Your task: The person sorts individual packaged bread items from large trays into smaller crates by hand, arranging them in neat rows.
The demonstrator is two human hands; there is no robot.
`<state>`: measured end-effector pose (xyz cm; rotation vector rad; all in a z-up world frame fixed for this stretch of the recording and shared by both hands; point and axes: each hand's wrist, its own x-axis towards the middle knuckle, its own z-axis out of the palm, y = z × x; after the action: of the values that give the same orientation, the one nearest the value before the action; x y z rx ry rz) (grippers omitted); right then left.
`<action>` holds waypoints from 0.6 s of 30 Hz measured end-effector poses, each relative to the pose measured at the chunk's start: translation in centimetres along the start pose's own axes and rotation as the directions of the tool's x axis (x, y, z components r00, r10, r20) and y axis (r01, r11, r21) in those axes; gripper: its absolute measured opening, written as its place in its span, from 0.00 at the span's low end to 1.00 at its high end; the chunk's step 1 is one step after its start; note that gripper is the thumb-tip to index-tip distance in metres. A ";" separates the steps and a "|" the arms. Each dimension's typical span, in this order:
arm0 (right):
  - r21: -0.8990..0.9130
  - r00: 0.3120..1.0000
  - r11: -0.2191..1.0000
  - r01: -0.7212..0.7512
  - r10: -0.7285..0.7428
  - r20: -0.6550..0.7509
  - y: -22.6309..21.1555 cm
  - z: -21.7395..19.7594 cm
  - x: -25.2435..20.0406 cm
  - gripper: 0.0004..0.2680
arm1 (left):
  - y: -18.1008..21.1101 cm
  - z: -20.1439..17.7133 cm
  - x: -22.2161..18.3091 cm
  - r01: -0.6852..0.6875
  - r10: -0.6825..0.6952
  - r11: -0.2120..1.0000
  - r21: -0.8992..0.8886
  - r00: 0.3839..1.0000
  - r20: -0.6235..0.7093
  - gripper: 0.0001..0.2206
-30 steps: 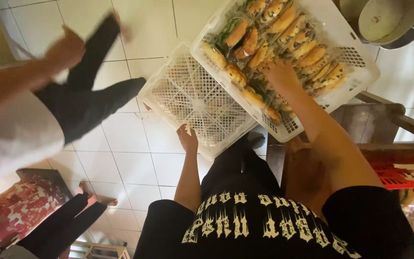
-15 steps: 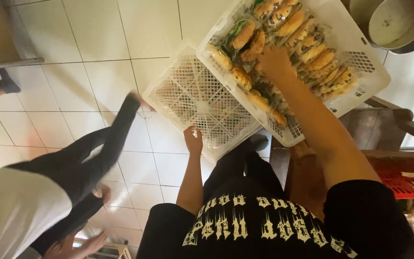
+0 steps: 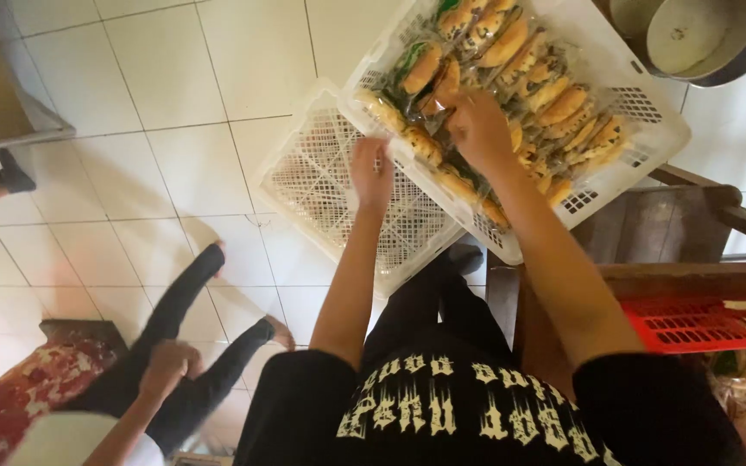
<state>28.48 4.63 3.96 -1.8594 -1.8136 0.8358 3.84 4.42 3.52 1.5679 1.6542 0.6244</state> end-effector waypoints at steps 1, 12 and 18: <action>-0.003 1.000 1.000 -0.004 0.004 -0.007 -1.0 -1.3 -2.6 0.24 | 0.9 1.0 2.2 -0.006 0.006 1.000 -0.002 1.000 0.004 0.09; 0.142 0.556 0.908 -0.394 0.359 -0.750 1.3 -17.3 -32.4 0.12 | -5.0 14.4 17.0 -0.071 0.012 0.966 0.249 0.973 0.231 0.30; 0.172 0.336 0.758 -0.629 0.465 -0.819 2.3 -25.0 -45.7 0.17 | -0.6 10.8 17.6 -0.012 -0.110 0.942 0.336 0.934 0.341 0.26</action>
<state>48.06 -37.84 26.97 -2.4260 -0.6187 -0.1489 12.78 20.02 -6.68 1.7469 1.5672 0.0178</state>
